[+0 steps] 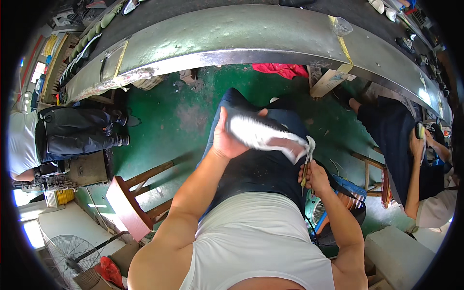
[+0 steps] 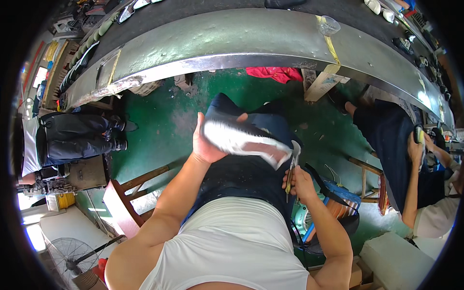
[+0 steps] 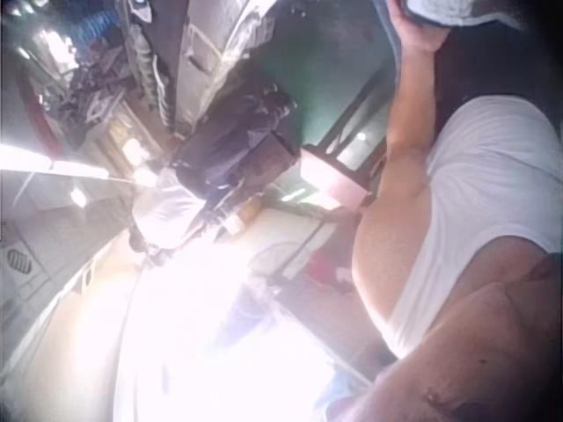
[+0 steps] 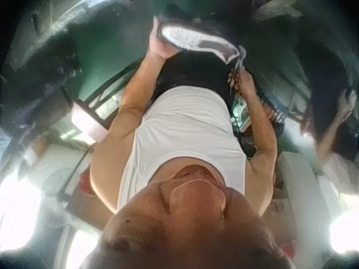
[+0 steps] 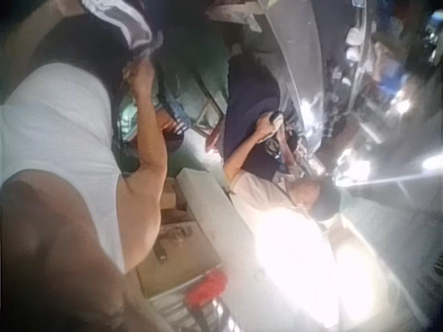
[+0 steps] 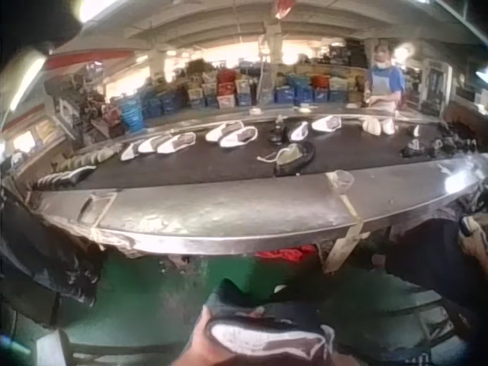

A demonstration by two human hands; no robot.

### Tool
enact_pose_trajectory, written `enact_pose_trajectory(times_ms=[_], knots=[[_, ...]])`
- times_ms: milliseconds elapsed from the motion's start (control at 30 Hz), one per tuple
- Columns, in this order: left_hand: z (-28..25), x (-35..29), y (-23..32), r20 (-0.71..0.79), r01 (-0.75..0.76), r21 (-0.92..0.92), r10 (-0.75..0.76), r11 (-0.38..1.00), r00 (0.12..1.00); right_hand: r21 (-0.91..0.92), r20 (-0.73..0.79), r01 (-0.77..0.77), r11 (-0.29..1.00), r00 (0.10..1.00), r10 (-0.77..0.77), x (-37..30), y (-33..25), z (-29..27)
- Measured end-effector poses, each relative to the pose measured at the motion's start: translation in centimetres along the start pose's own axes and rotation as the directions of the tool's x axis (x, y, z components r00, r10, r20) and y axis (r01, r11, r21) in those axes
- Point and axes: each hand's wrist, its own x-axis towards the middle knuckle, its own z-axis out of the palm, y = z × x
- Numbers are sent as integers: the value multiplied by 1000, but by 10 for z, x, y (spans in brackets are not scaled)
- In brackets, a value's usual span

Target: The recorder is using pliers to pull and shape the upper material of a shoe around a last on a manufacturing line.

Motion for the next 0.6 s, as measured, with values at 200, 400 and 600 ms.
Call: enact_pose_trajectory(times_ms=[200,400,600], knots=[[-17,5,-45,-246,247,963,23,-111,969,-51,-21,-3,999,1000,2,2,-13,9],[-14,17,-52,-217,347,784,296,-515,930,-480,106,337,810,939,-328,-11,-11,18],[-28,9,-27,-276,281,942,54,-183,960,-881,198,306,362,932,-304,-16,-46,53]])
